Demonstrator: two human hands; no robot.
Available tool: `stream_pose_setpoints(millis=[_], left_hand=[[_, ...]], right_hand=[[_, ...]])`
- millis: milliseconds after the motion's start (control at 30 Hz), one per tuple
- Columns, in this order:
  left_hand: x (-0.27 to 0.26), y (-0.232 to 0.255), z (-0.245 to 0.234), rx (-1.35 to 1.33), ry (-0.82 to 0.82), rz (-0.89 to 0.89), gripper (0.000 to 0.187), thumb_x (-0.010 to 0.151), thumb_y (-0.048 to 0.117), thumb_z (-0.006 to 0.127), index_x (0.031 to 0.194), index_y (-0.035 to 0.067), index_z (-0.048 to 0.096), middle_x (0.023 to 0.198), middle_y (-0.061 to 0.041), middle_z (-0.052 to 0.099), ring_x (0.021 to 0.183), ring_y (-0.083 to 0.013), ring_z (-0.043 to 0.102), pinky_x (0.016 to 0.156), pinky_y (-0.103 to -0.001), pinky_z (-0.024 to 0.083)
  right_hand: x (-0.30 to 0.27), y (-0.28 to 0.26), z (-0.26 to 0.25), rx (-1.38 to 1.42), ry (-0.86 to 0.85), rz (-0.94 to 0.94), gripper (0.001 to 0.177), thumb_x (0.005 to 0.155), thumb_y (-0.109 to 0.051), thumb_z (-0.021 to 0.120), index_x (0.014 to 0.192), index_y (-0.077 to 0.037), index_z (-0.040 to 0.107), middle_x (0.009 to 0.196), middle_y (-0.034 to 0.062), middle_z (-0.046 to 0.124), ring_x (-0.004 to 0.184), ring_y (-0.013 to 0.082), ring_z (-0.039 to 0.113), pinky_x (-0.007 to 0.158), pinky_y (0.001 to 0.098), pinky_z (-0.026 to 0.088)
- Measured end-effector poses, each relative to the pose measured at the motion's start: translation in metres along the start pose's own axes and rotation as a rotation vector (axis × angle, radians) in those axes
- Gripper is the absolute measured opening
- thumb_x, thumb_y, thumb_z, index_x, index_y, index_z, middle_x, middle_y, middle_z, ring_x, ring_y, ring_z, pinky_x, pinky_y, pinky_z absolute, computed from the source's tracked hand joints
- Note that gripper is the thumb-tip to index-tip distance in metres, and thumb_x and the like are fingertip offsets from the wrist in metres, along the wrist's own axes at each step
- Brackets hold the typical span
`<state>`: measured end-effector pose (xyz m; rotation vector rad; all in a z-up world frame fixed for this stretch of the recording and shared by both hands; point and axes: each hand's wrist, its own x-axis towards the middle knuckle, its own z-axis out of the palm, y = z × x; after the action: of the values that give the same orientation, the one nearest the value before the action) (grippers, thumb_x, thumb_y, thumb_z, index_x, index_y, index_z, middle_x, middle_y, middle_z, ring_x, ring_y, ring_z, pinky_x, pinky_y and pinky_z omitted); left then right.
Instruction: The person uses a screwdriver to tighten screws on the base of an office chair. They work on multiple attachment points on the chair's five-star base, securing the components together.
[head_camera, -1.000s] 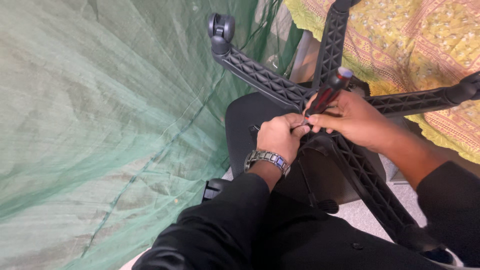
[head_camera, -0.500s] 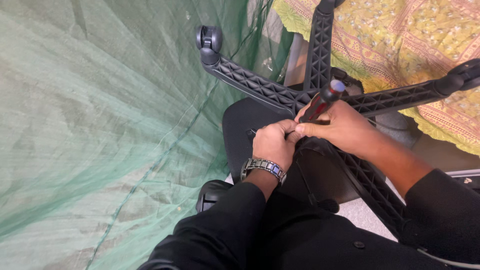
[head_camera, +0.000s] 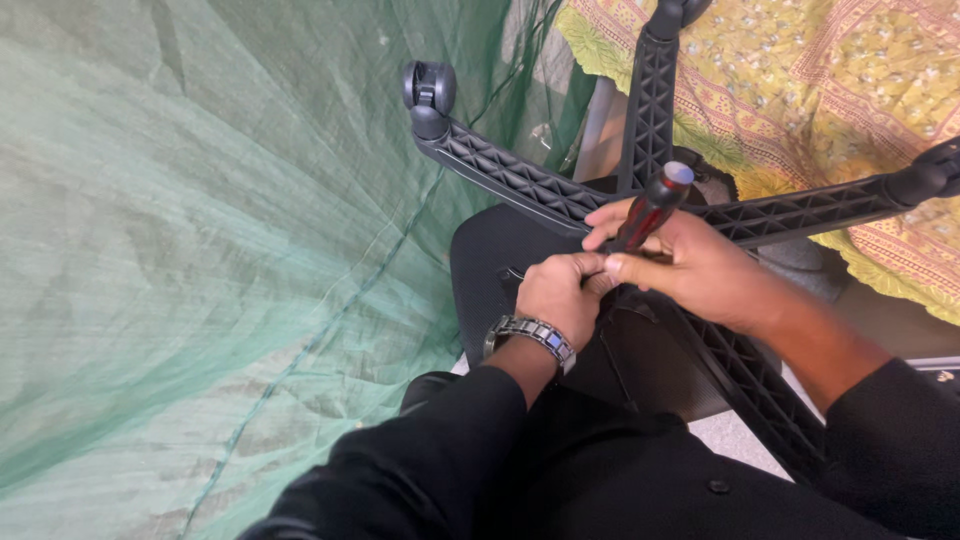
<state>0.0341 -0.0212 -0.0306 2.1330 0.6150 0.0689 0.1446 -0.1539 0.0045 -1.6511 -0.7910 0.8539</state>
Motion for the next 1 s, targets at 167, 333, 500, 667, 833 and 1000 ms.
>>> stream_pose_setpoints(millis=[167, 333, 500, 667, 833, 1000], left_hand=[[-0.003, 0.0, 0.0, -0.103, 0.041, 0.045, 0.025, 0.086, 0.036, 0.076, 0.105, 0.02, 0.078, 0.092, -0.011, 0.078, 0.087, -0.0301, 0.076, 0.078, -0.043, 0.058], [-0.002, 0.004, -0.004, -0.112, 0.055, 0.035, 0.023, 0.086, 0.035, 0.076, 0.1, 0.016, 0.077, 0.089, -0.01, 0.078, 0.085, -0.0303, 0.077, 0.077, -0.043, 0.059], [-0.001, 0.01, -0.008, -0.085, 0.025, -0.015, 0.022, 0.089, 0.036, 0.073, 0.104, 0.02, 0.077, 0.09, -0.013, 0.076, 0.086, -0.0335, 0.074, 0.076, -0.045, 0.057], [-0.002, 0.012, -0.012, -0.016, 0.0, -0.035, 0.023, 0.089, 0.038, 0.074, 0.101, 0.019, 0.077, 0.087, -0.014, 0.076, 0.086, -0.0346, 0.073, 0.076, -0.047, 0.056], [0.0, 0.011, -0.01, -0.104, 0.014, -0.023, 0.021, 0.087, 0.035, 0.072, 0.102, 0.022, 0.078, 0.085, -0.013, 0.076, 0.083, -0.0336, 0.074, 0.074, -0.047, 0.056], [-0.001, 0.01, -0.013, -0.055, 0.014, -0.055, 0.023, 0.087, 0.036, 0.074, 0.102, 0.02, 0.077, 0.086, -0.014, 0.075, 0.084, -0.0338, 0.074, 0.074, -0.046, 0.057]], right_hand=[[0.006, 0.007, 0.004, -0.025, 0.059, 0.057, 0.024, 0.091, -0.011, 0.07, 0.112, 0.0, 0.068, 0.098, 0.005, 0.076, 0.089, 0.013, 0.07, 0.081, 0.0309, 0.056], [0.007, 0.008, -0.001, -0.102, 0.077, 0.052, 0.024, 0.091, -0.012, 0.073, 0.112, -0.001, 0.069, 0.094, 0.0052, 0.073, 0.09, 0.0121, 0.068, 0.081, 0.0308, 0.055], [0.007, 0.012, -0.003, 0.051, 0.013, 0.06, 0.027, 0.089, -0.015, 0.068, 0.115, -0.006, 0.067, 0.099, -0.0012, 0.073, 0.091, 0.0085, 0.068, 0.083, 0.0283, 0.056], [0.014, 0.017, 0.0, -0.173, 0.016, 0.042, 0.021, 0.093, -0.011, 0.077, 0.107, 0.003, 0.069, 0.096, 0.0094, 0.073, 0.091, 0.0145, 0.067, 0.083, 0.0347, 0.054], [0.012, 0.017, -0.006, 0.002, -0.017, 0.032, 0.032, 0.088, -0.012, 0.068, 0.119, -0.007, 0.064, 0.108, -0.001, 0.074, 0.103, 0.0079, 0.069, 0.092, 0.029, 0.053], [0.014, 0.022, 0.002, 0.026, 0.096, 0.041, 0.031, 0.089, -0.007, 0.076, 0.115, 0.002, 0.061, 0.104, 0.0077, 0.074, 0.098, 0.0161, 0.071, 0.087, 0.036, 0.057]])
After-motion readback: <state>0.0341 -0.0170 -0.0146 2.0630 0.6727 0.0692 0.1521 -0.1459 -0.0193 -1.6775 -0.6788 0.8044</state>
